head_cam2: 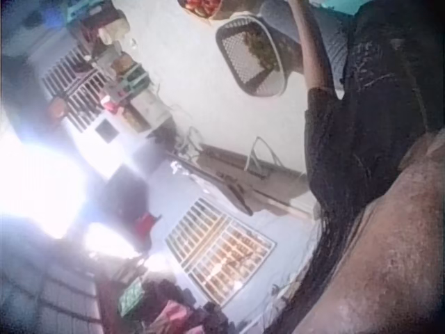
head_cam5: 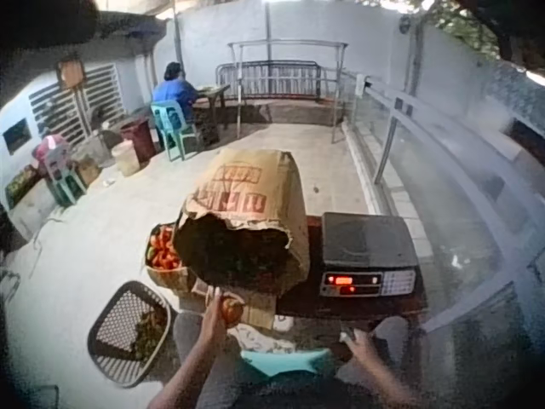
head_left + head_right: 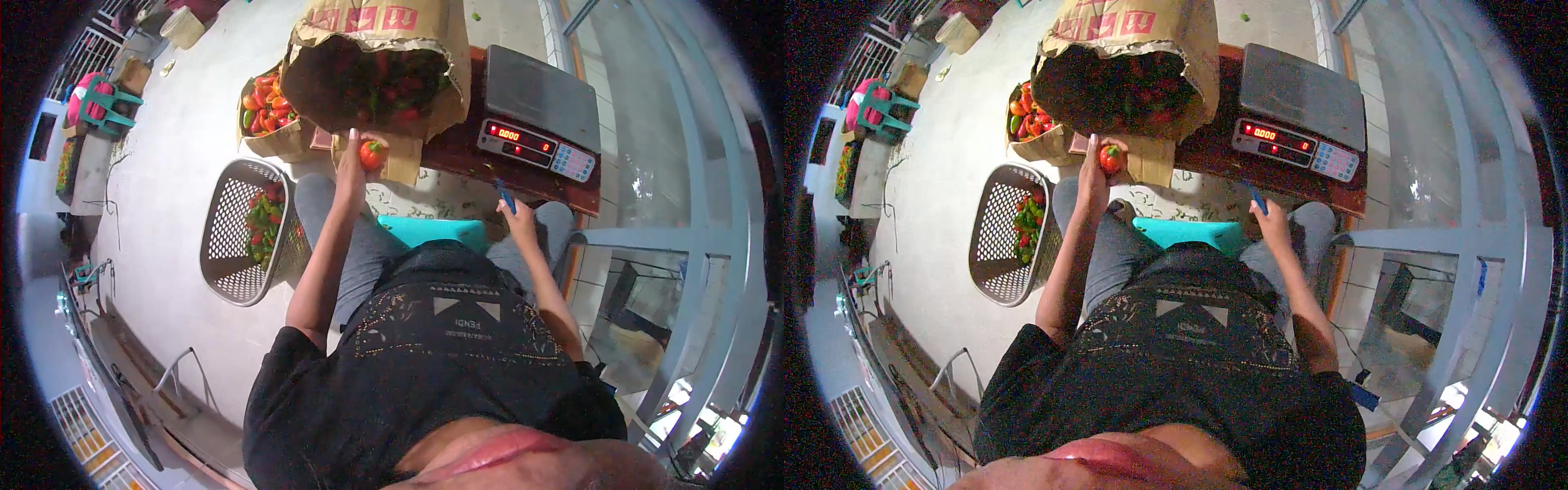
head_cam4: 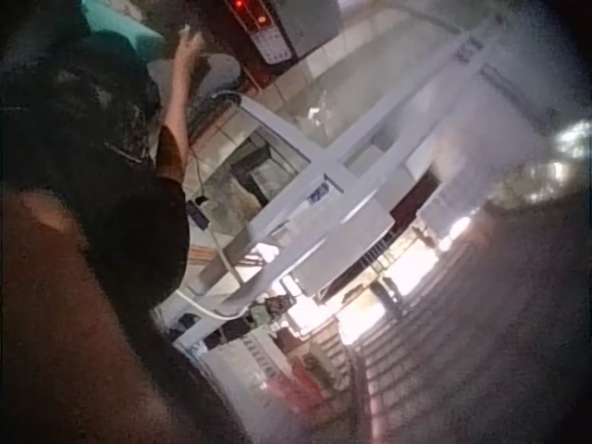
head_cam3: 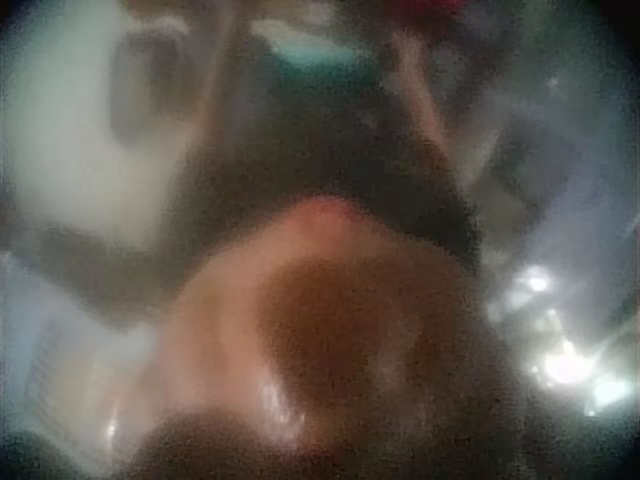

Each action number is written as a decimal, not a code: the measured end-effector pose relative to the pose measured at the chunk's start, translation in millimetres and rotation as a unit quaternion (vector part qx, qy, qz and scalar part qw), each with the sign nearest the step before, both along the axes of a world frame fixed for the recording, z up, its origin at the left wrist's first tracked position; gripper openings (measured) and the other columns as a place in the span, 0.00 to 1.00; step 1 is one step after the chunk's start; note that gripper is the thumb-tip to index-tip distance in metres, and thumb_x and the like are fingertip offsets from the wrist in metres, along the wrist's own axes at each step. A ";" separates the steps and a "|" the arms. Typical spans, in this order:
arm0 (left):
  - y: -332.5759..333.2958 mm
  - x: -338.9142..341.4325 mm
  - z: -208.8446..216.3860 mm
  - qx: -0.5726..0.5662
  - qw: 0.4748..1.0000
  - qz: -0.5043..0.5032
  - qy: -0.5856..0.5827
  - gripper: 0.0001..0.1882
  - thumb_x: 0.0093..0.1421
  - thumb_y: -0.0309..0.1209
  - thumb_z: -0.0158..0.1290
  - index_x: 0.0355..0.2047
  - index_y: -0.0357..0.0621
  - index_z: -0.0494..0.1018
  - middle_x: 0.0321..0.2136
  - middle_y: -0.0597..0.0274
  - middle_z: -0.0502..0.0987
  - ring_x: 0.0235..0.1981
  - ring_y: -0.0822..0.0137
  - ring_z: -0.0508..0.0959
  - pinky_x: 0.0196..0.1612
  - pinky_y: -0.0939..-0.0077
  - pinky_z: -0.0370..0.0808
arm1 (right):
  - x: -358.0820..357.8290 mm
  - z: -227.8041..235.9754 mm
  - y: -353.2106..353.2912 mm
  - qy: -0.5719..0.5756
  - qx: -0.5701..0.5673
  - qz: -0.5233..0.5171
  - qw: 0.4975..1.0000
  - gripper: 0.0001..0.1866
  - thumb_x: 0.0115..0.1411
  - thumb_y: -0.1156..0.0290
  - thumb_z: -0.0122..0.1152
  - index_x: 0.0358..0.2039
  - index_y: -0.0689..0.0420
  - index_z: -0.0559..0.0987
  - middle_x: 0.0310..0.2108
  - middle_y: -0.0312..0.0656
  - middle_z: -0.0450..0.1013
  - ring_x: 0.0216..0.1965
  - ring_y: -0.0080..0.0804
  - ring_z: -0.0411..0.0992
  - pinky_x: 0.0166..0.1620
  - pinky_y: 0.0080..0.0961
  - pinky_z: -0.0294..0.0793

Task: The person sits on a low stool and repeatedly picks bell peppers from a cardboard box, trims the stems with a knife, and places the trimmed peppers into a plastic basket. The person also occasionally wipes the cutting board with their hand.

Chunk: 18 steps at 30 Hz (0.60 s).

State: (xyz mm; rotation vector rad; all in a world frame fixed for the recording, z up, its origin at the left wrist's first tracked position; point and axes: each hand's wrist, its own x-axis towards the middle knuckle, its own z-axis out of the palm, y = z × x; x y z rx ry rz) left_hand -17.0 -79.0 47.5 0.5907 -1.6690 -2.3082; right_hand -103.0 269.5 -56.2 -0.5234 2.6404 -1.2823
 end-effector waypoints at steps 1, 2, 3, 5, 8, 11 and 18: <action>-2.5 2.0 -4.0 0.044 0.999 -0.023 0.005 0.27 0.65 0.54 0.31 0.33 0.47 0.72 0.25 0.68 0.71 0.22 0.78 0.68 0.23 0.86 0.63 | 1.0 5.7 4.6 -0.010 -0.002 0.003 1.000 0.19 0.60 0.57 0.53 0.24 0.61 0.76 0.21 0.43 0.73 0.26 0.34 0.73 0.32 0.31 0.68; -4.3 1.8 -7.4 0.086 0.995 -0.048 0.013 0.27 0.65 0.54 0.30 0.33 0.48 0.72 0.26 0.68 0.72 0.24 0.78 0.68 0.25 0.85 0.65 | -0.3 7.1 9.0 -0.016 -0.028 0.008 0.999 0.19 0.60 0.57 0.53 0.25 0.62 0.76 0.21 0.41 0.73 0.26 0.33 0.72 0.33 0.29 0.68; -4.7 1.9 -14.1 0.117 0.993 -0.015 -0.001 0.24 0.65 0.52 0.33 0.35 0.49 0.72 0.26 0.68 0.72 0.25 0.77 0.69 0.26 0.83 0.66 | -2.3 8.9 14.2 -0.023 -0.053 0.013 0.998 0.19 0.60 0.58 0.53 0.25 0.62 0.75 0.21 0.40 0.72 0.27 0.31 0.72 0.34 0.28 0.68; -10.1 7.5 -22.2 0.122 0.989 0.085 -0.003 0.21 0.64 0.51 0.37 0.35 0.48 0.72 0.26 0.68 0.71 0.25 0.76 0.69 0.28 0.81 0.67 | -3.2 22.0 22.3 -0.101 -0.041 -0.010 0.994 0.19 0.60 0.59 0.53 0.23 0.63 0.73 0.18 0.33 0.68 0.25 0.29 0.70 0.31 0.29 0.67; -69.7 33.2 -68.0 0.029 0.981 0.190 -0.005 0.21 0.61 0.50 0.43 0.37 0.46 0.71 0.29 0.65 0.74 0.27 0.72 0.71 0.27 0.78 0.67 | -4.6 39.9 21.7 -0.336 -0.145 0.044 0.930 0.16 0.59 0.60 0.53 0.24 0.62 0.73 0.17 0.39 0.69 0.24 0.38 0.71 0.29 0.35 0.67; -173.4 98.2 -115.9 0.052 0.956 0.287 -0.012 0.20 0.60 0.49 0.45 0.37 0.44 0.70 0.30 0.64 0.74 0.27 0.70 0.72 0.29 0.76 0.69 | -2.9 -9.0 -7.5 -0.025 0.232 0.184 0.955 0.13 0.57 0.62 0.53 0.25 0.60 0.73 0.20 0.48 0.73 0.26 0.49 0.73 0.30 0.41 0.70; -167.7 104.8 -98.1 -0.623 0.637 0.377 -0.252 0.27 0.52 0.39 0.53 0.49 0.35 0.67 0.43 0.40 0.71 0.45 0.48 0.71 0.50 0.58 0.65 | -7.0 -20.8 -39.2 -0.025 0.421 0.192 0.886 0.08 0.52 0.67 0.54 0.28 0.56 0.79 0.30 0.52 0.75 0.35 0.52 0.73 0.38 0.45 0.72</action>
